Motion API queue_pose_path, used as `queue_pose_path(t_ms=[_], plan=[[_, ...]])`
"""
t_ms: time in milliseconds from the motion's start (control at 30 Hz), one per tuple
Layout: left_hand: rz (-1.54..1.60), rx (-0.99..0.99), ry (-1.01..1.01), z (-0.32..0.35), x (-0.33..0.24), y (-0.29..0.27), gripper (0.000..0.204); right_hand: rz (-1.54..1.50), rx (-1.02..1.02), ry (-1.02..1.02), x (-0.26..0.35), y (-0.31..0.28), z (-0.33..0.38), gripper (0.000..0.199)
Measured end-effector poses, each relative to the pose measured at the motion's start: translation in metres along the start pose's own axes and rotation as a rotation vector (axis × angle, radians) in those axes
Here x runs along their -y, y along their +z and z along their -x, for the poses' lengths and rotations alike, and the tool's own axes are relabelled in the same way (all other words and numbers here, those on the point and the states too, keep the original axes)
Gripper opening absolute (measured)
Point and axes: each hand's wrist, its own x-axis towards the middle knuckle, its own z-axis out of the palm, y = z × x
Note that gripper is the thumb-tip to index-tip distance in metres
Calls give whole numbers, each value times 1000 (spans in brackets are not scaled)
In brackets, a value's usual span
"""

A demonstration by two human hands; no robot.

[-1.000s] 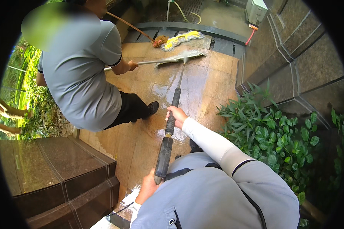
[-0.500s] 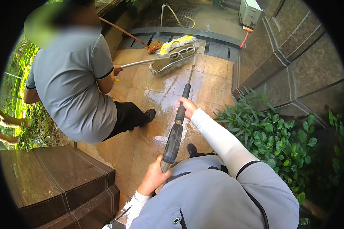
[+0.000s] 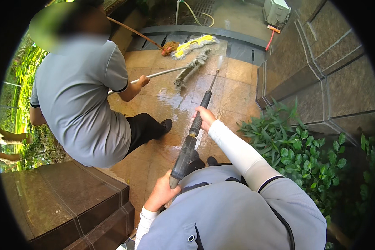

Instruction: The person uses a pressure washer to clean a tiled outdoor floor. Another person mops the wet area with a flat mop. The camera wearer moves around the area while spraying water on the tiles.

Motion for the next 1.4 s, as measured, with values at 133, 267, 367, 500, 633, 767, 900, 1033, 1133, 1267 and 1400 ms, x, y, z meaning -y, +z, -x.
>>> queue_pose_path(t_ms=[133, 267, 367, 500, 633, 767, 900, 1033, 1133, 1267, 1400], plan=[[16, -5, 28, -3, 12, -17, 32, 12, 19, -2, -7, 18, -8, 10], [36, -55, 2, 5, 31, -20, 32, 77, 76, 35, -29, 40, -16, 11], [51, -59, -38, 14, 48, -23, 32, 96, 95, 78, -45, 50, -17, 11], [66, -55, -19, 22, 70, -24, 32, 98, 108, 90, -59, 53, -15, 11], [92, -78, -11, 27, 83, -19, 33, 122, 82, 83, -66, 51, -14, 9], [114, -67, -10, 33, 88, -15, 34, 77, 45, 64, -70, 47, -7, 9], [131, -41, 49, 35, 89, -9, 34, 41, -19, 23, -67, 26, 8, 9], [160, 19, 105, 35, 84, 1, 34, 12, -30, -10, -59, -10, 26, 11], [116, 64, 112, 33, 77, 11, 36, -6, -76, -16, -52, -33, 36, 11], [14, 65, 126, 40, 71, 29, 38, -33, -29, 1, -50, -48, 40, 10], [68, 3, -2, 59, 75, 50, 40, -5, 38, 47, -64, -41, 39, 10]])
